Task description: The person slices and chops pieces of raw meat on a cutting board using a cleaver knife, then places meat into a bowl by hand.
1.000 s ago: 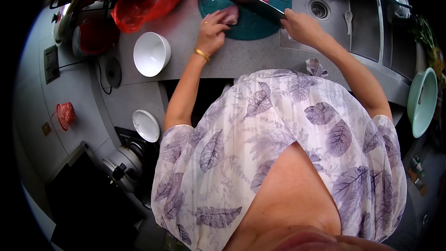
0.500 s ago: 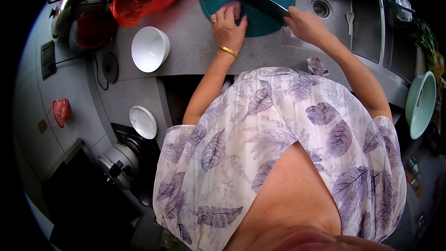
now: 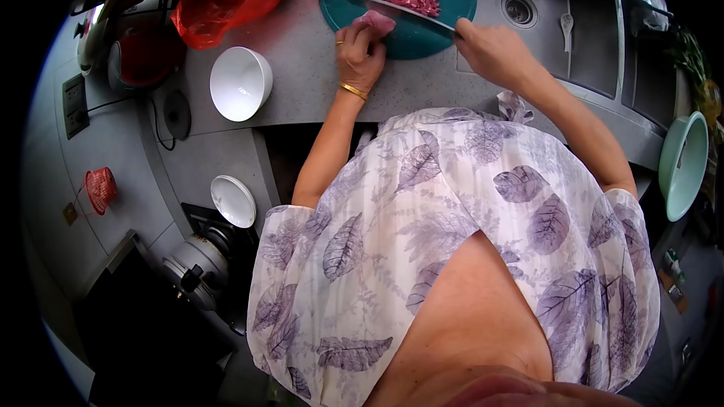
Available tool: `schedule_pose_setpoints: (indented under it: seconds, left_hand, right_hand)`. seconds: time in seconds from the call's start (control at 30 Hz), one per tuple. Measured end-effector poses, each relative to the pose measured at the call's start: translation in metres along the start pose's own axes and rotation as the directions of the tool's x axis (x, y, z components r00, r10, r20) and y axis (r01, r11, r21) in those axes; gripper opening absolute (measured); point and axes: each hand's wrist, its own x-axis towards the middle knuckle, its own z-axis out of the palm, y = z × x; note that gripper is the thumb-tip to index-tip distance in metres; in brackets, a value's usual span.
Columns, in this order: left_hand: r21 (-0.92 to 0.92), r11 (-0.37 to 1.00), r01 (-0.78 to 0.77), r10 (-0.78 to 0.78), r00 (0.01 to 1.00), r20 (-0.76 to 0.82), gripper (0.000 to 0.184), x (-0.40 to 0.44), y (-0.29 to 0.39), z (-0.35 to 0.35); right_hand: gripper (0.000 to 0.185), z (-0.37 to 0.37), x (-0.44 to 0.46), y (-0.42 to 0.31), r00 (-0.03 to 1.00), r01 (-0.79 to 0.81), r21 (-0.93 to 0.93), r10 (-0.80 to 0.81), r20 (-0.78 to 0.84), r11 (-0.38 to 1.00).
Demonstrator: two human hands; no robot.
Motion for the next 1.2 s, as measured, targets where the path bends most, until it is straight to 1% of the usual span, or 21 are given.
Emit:
schedule_pose_setpoints:
  seconds: [0.07, 0.13, 0.17, 0.23, 0.37, 0.43, 0.47, 0.53, 0.63, 0.73, 0.77, 0.83, 0.93, 0.97, 1.03, 1.1, 1.2]
  left_hand:
    - [0.056, 0.998, -0.008, 0.008, 1.0, -0.002, 0.015, 0.003, 0.0, 0.0]
    - [0.024, 1.0, -0.004, 0.004, 1.0, 0.02, 0.014, 0.004, 0.0, 0.001]
    - [0.009, 1.0, -0.003, 0.002, 1.0, 0.031, 0.014, 0.006, 0.0, 0.002]
    - [0.055, 0.998, -0.04, 0.04, 0.999, 0.0, 0.011, 0.009, 0.0, 0.005]
    - [0.116, 0.991, -0.072, 0.075, 0.997, -0.03, 0.014, 0.009, -0.004, 0.013]
    - [0.123, 0.991, -0.055, 0.057, 0.998, -0.013, 0.016, 0.01, 0.0, 0.014]
    - [0.128, 0.991, -0.046, 0.047, 0.999, -0.004, 0.016, 0.01, 0.0, 0.015]
    - [0.107, 0.994, -0.015, 0.017, 1.0, -0.02, 0.02, 0.009, -0.002, 0.018]
    - [0.073, 0.997, 0.004, -0.001, 0.999, -0.037, 0.023, 0.008, -0.002, 0.018]
    - [0.057, 0.998, -0.003, 0.007, 0.998, -0.063, 0.025, 0.011, -0.002, 0.018]
    - [0.071, 0.997, -0.027, 0.032, 0.997, -0.068, 0.026, 0.007, 0.018, 0.026]
    - [0.056, 0.998, -0.037, 0.041, 0.996, -0.079, 0.024, 0.009, 0.022, 0.027]
    - [0.083, 0.996, -0.018, 0.024, 0.997, -0.078, 0.02, 0.006, 0.022, 0.029]
    - [0.093, 0.996, -0.01, 0.017, 0.997, -0.074, 0.019, 0.003, 0.022, 0.03]
    - [0.092, 0.996, -0.019, 0.025, 0.997, -0.066, 0.017, 0.003, 0.022, 0.03]
    - [0.074, 0.997, -0.032, 0.037, 0.998, -0.057, 0.016, 0.005, 0.025, 0.025]
    - [0.118, 0.992, 0.032, -0.026, 0.998, -0.058, 0.015, 0.003, 0.027, 0.026]
  right_hand:
    - [0.012, -0.001, -0.002, -0.007, 0.999, 0.049, -0.091, -0.049, 0.003, 0.995]
    - [0.009, 0.001, -0.004, -0.012, 0.996, 0.082, -0.199, -0.084, 0.002, 0.977]
    - [0.009, 0.001, -0.005, -0.014, 0.996, 0.084, -0.217, -0.088, -0.005, 0.972]
    - [0.007, 0.003, -0.007, -0.016, 0.995, 0.087, -0.252, -0.095, -0.019, 0.964]
    - [0.006, 0.005, -0.012, -0.014, 0.996, 0.078, -0.268, -0.087, -0.023, 0.96]
    - [0.006, 0.002, -0.016, -0.015, 0.997, 0.072, -0.279, -0.077, -0.01, 0.958]
    - [0.009, 0.003, -0.016, -0.016, 0.998, 0.06, -0.272, -0.062, 0.004, 0.96]
    - [0.018, 0.005, -0.013, -0.015, 0.999, 0.042, -0.26, -0.035, 0.033, 0.965]
    - [0.017, 0.005, -0.006, -0.021, 0.995, 0.03, -0.303, 0.0, 0.1, 0.953]
    - [0.016, 0.005, 0.001, -0.024, 0.994, 0.045, -0.303, -0.011, 0.111, 0.952]
    - [0.016, 0.008, -0.017, -0.011, 0.997, 0.056, -0.28, -0.039, 0.064, 0.958]
    - [0.014, 0.014, -0.013, -0.011, 0.997, 0.073, -0.253, -0.075, 0.003, 0.965]
    - [0.013, 0.027, 0.016, -0.01, 0.979, 0.168, -0.19, -0.187, -0.083, 0.967]
    - [0.012, 0.035, 0.029, -0.013, 0.975, 0.176, -0.164, -0.195, -0.104, 0.971]
    - [0.012, 0.049, 0.052, -0.022, 0.967, 0.186, -0.119, -0.203, -0.153, 0.975]
    - [0.012, 0.05, 0.056, -0.022, 0.972, 0.177, -0.075, -0.186, -0.144, 0.981]
    - [0.011, 0.041, 0.039, -0.012, 0.988, 0.124, -0.069, -0.13, -0.089, 0.99]
